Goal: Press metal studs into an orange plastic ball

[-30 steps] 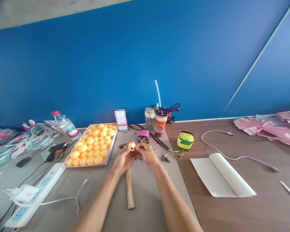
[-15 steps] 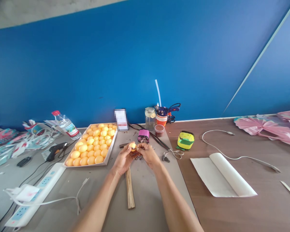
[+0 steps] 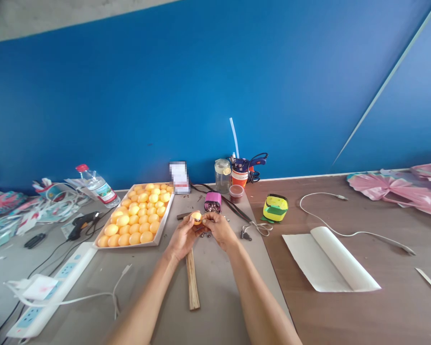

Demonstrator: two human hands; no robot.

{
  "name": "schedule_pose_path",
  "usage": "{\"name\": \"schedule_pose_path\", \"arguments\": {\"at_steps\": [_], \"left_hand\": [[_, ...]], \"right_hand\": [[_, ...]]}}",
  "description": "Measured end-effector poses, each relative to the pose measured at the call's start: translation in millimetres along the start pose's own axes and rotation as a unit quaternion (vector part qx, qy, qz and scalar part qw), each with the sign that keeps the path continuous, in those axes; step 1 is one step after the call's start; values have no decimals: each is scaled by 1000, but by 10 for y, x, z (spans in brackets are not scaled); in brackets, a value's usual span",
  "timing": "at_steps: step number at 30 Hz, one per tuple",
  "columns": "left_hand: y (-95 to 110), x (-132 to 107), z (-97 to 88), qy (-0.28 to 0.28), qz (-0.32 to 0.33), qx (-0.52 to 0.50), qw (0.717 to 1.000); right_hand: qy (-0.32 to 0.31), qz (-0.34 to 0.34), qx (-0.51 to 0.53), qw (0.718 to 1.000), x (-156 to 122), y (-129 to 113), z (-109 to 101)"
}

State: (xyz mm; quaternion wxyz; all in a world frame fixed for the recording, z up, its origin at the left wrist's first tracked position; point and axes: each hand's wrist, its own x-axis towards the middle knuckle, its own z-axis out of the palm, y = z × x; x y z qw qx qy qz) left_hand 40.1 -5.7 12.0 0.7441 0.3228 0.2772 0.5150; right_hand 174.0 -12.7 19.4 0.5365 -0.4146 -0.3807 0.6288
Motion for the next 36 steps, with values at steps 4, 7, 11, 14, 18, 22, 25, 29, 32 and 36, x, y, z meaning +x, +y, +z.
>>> {"name": "schedule_pose_path", "arguments": {"at_steps": [4, 7, 11, 14, 18, 22, 25, 29, 32, 36], "left_hand": [[-20, 4, -25, -4, 3, -2, 1000], [-24, -2, -26, -5, 6, 1, 1000], [-6, -21, 8, -13, 7, 10, 1000], [-1, -27, 14, -26, 14, 21, 999], [-15, -23, 0, -35, 26, 38, 998], [-11, -37, 30, -41, 29, 50, 997], [-5, -51, 61, -36, 29, 54, 997], [-25, -39, 52, -28, 29, 49, 998], [-30, -13, 14, -21, 21, 30, 999], [36, 5, -39, -19, -1, -30, 999]], "right_hand": [[-5, -6, -7, 1000, 6, 14, -5], [-6, -14, -24, 1000, 20, 38, -21], [-8, -31, -46, 998, 41, 68, -50], [-12, -35, -54, 998, 40, 72, -65], [-25, -31, -71, 997, 14, 54, -74], [-8, -31, -80, 996, 13, 43, -73], [10, -34, -60, 998, 39, 56, -69], [27, -31, -53, 998, 74, 93, -51], [36, -27, -13, 999, 84, 108, -30], [26, -33, 101, 994, 77, 75, -41]]}}
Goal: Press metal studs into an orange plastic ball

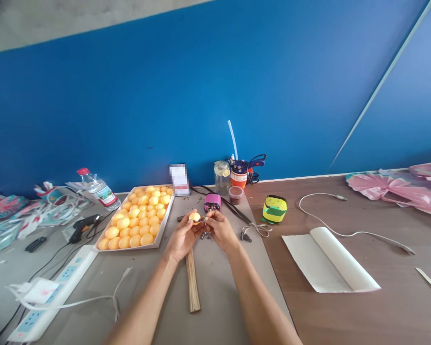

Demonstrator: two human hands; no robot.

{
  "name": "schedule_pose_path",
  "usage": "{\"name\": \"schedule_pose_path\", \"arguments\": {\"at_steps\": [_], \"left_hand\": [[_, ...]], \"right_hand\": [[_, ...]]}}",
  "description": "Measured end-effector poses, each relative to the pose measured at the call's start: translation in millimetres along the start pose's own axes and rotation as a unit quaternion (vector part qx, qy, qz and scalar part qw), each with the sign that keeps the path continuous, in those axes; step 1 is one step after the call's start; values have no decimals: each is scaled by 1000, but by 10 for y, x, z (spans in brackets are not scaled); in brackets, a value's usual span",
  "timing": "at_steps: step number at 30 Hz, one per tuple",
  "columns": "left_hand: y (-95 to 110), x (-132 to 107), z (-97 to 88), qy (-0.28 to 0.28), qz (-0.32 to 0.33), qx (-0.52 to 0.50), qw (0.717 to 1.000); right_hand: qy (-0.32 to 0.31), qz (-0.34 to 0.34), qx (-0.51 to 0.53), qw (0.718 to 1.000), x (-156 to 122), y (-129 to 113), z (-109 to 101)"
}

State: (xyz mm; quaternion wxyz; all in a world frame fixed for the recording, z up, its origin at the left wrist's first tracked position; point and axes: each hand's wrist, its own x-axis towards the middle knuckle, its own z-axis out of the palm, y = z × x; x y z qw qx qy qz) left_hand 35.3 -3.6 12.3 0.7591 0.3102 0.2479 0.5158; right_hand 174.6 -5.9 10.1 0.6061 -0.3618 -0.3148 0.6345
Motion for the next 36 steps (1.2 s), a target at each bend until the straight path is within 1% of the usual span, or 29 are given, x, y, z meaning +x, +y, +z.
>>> {"name": "schedule_pose_path", "arguments": {"at_steps": [2, 7, 9, 10, 11, 12, 13, 14, 16, 18, 19, 20, 21, 22, 23, 25, 36], "left_hand": [[49, -3, -14, 1, -3, -31, 1000], [108, -12, -26, -4, -15, -66, 998], [108, -12, -24, -7, -24, -74, 997], [107, -13, -22, -8, -28, -78, 997], [106, -13, -19, -8, -32, -81, 996], [107, -13, -16, -6, -35, -84, 996], [108, -12, -13, -4, -38, -87, 996], [109, -11, -9, -1, -40, -90, 995], [113, -6, -4, 4, -44, -96, 994], [112, 1, -2, 6, -43, -99, 994], [111, 4, -3, 6, -42, -98, 994], [108, 7, -6, 4, -42, -96, 994], [105, 10, -9, 3, -42, -94, 995], [101, 11, -13, 1, -42, -90, 995], [97, 11, -17, 0, -44, -88, 995], [89, 10, -24, -3, -49, -86, 995], [74, 10, -3, -1, -65, -93, 994]], "right_hand": [[17, -12, 15, 1000, -3, -39, -20], [59, -52, -6, 997, 9, -102, -90], [73, -69, -63, 993, 25, -101, -127], [83, -80, -117, 986, 33, -96, -145], [93, -96, -187, 973, 39, -89, -161], [101, -115, -269, 951, 40, -81, -172], [105, -134, -356, 919, 35, -72, -176], [104, -146, -443, 878, 24, -63, -173], [88, -141, -598, 784, -17, -43, -142], [69, -103, -709, 694, -68, -20, -91], [62, -85, -745, 659, -92, -7, -65], [56, -74, -769, 633, -110, 5, -42], [53, -68, -784, 615, -123, 18, -23], [52, -66, -792, 604, -129, 31, -10], [52, -67, -797, 599, -130, 43, -1], [58, -73, -797, 597, -120, 63, 1], [92, -98, -756, 640, -81, 48, -47]]}}
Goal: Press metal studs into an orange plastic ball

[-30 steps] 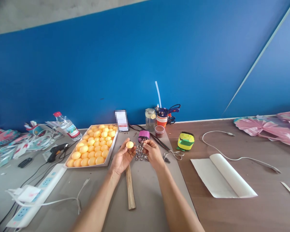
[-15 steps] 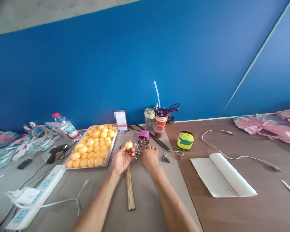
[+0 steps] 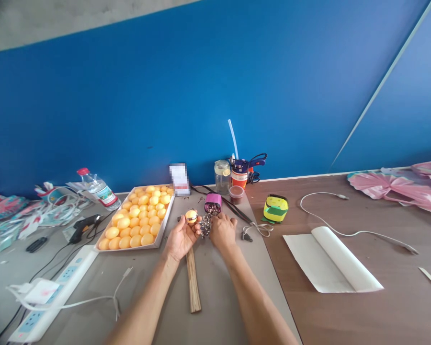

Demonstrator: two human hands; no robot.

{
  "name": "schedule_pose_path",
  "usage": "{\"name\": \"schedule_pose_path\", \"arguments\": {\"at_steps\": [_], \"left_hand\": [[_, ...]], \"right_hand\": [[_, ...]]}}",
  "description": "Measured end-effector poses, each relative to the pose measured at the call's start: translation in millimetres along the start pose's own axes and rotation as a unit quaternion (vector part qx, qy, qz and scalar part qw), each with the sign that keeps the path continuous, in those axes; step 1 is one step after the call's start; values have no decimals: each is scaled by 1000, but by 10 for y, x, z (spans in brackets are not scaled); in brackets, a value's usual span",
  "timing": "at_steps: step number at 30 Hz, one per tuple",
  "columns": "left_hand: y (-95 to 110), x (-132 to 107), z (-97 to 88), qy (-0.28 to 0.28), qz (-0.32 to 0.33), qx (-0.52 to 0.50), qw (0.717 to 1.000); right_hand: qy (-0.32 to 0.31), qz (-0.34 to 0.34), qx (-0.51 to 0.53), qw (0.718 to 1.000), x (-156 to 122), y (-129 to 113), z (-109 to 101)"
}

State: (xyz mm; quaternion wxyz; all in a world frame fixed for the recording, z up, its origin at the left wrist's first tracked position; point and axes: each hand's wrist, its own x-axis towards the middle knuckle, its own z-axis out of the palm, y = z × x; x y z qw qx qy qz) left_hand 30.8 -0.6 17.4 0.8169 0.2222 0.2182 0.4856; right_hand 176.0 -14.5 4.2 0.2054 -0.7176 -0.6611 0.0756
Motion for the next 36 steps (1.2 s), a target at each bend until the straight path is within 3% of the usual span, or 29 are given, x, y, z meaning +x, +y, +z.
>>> {"name": "schedule_pose_path", "arguments": {"at_steps": [6, 28, 36], "left_hand": [[2, -10, 18, 8, -3, -16, 1000], [-4, -33, 25, -46, -6, -6, 999], [-34, -8, -9, -8, -9, 26, 1000]], "right_hand": [[-19, -35, -16, 999, -27, -77, -2], [-31, -35, -37, 998, -33, -65, -1], [54, -26, 24, 998, -25, -51, -19]]}}
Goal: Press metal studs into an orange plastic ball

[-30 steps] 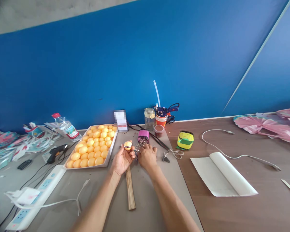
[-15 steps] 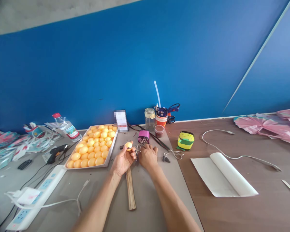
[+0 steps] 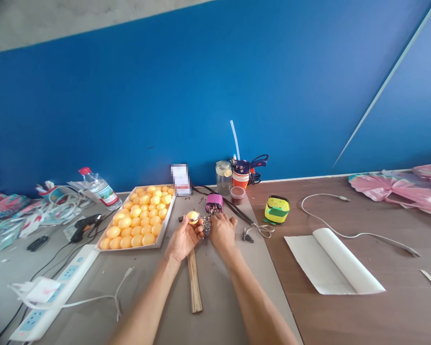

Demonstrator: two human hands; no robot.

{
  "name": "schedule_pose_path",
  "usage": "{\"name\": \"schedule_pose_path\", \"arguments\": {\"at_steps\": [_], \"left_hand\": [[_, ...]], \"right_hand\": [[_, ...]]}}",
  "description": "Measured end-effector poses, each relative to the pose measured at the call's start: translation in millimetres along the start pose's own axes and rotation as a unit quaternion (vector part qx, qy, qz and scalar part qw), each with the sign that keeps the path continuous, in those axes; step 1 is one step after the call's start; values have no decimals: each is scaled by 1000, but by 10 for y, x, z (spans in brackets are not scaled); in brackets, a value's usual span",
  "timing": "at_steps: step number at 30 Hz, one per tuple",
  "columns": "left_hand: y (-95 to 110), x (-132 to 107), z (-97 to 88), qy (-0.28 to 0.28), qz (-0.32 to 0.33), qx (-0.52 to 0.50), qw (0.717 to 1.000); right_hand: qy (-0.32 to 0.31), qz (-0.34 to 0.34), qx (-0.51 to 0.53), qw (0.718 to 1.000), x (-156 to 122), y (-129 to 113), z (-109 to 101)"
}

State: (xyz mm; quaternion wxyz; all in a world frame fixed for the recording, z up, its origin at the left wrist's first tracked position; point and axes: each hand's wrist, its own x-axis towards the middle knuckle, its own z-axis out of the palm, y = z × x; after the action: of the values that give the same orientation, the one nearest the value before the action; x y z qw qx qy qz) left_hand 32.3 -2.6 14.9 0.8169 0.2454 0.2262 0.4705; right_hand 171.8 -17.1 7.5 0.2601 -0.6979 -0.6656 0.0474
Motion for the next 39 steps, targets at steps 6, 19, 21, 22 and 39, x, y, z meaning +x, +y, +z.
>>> {"name": "schedule_pose_path", "arguments": {"at_steps": [6, 19, 21, 22, 39], "left_hand": [[-2, -4, 16, 14, -5, 7, 1000], [-24, -4, 20, 27, -6, 28, 999], [-21, -8, 27, 30, -6, 31, 999], [-18, -9, 31, 32, -6, 32, 999], [-30, 17, 5, 33, 20, 28, 999]], "right_hand": [[63, -11, 47, 997, 12, 15, 54], [136, -13, 168, 976, 72, 102, 143], [127, 3, 229, 965, 85, 91, 141], [122, 17, 264, 957, 91, 80, 134], [-35, 112, 713, 691, 92, -20, 14]]}}
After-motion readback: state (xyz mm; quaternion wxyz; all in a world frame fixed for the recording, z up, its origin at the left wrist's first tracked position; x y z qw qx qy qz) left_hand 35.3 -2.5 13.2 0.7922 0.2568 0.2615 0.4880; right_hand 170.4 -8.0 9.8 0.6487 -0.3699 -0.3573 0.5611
